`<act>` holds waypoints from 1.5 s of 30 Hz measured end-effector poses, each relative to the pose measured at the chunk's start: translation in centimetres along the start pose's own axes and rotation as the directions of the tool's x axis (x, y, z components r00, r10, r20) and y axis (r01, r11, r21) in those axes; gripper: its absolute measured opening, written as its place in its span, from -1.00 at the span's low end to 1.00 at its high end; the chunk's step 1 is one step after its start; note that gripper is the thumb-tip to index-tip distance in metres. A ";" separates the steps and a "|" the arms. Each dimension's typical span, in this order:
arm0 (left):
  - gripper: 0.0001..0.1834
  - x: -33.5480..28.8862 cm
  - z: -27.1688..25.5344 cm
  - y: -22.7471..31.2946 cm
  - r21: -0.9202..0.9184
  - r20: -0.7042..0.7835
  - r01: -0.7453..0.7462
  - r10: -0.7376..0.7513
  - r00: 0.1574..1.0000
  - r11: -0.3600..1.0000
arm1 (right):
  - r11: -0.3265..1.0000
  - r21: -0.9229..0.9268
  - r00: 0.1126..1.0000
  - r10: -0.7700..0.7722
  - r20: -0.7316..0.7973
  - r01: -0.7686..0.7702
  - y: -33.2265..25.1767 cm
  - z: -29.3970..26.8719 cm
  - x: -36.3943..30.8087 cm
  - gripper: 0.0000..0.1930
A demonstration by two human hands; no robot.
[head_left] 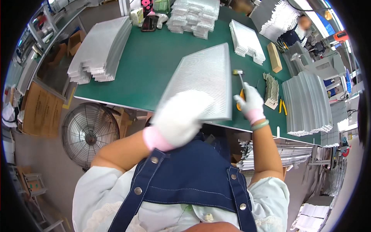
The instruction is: The person assembles air filters by placing a mesh sheet onto a workbench, inserting a plastic connector, and fitting two white plastic strips along the edges. They then use a handheld stapler to secure the strips to the mesh, completing the assembly of one unit before repeating the process with a new set of materials.
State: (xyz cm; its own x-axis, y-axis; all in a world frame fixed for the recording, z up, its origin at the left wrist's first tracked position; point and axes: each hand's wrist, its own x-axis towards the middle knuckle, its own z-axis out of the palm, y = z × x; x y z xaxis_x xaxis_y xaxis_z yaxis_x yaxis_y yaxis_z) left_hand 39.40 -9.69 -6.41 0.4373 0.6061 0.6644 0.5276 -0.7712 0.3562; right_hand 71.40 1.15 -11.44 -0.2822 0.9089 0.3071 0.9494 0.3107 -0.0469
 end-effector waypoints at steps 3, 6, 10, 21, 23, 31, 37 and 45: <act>-0.32 0.5 4.5 1.7 -0.408 0.259 0.095 0.016 0.966 0.908 | 0.132 0.845 0.808 -0.251 0.534 -0.518 -2.8 1.7 -3.7 -0.40; -0.36 -0.1 5.4 0.0 -0.398 0.272 0.161 -0.052 0.961 0.903 | 0.226 0.836 0.757 -0.354 0.549 -0.501 -5.8 -1.8 -7.9 -0.30; -0.59 -4.1 3.1 -3.1 0.156 0.082 0.594 -0.610 0.788 0.789 | -0.432 0.768 0.876 -0.142 0.460 -0.473 -7.6 3.1 -13.8 -0.27; -0.64 -4.6 5.8 -2.9 -0.480 0.648 0.855 -0.576 0.497 0.197 | -0.564 0.742 0.916 -0.071 0.394 -0.363 -2.9 1.6 -13.0 -0.35; -0.67 -3.5 5.8 -2.6 -0.460 0.650 0.844 -0.542 0.532 0.277 | -0.580 0.751 0.927 -0.019 0.375 -0.315 -2.7 0.7 -12.9 -0.29; -0.77 0.9 7.3 -1.3 -0.408 0.778 0.780 -0.266 0.569 0.475 | -0.197 0.883 0.903 -0.038 0.427 -0.426 -1.1 -1.8 -15.9 -0.35; -0.58 4.8 11.5 3.5 -0.554 0.693 0.501 0.035 0.720 0.665 | -0.064 0.888 0.717 0.564 0.409 -0.456 -1.4 -3.8 -19.0 -0.61; -0.43 2.9 12.6 -1.3 -0.468 0.692 0.649 -0.208 0.691 0.600 | 0.293 0.915 0.371 0.846 -0.384 0.279 19.3 -23.2 -25.9 -0.65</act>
State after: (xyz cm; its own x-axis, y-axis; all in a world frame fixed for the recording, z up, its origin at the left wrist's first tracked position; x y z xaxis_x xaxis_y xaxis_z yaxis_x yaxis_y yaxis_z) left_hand 49.19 -4.49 -13.21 0.6964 0.7143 -0.0693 0.2594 -0.1605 0.9523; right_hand 100.24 -22.89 1.70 0.7511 0.4930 0.4391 0.0728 0.5992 -0.7973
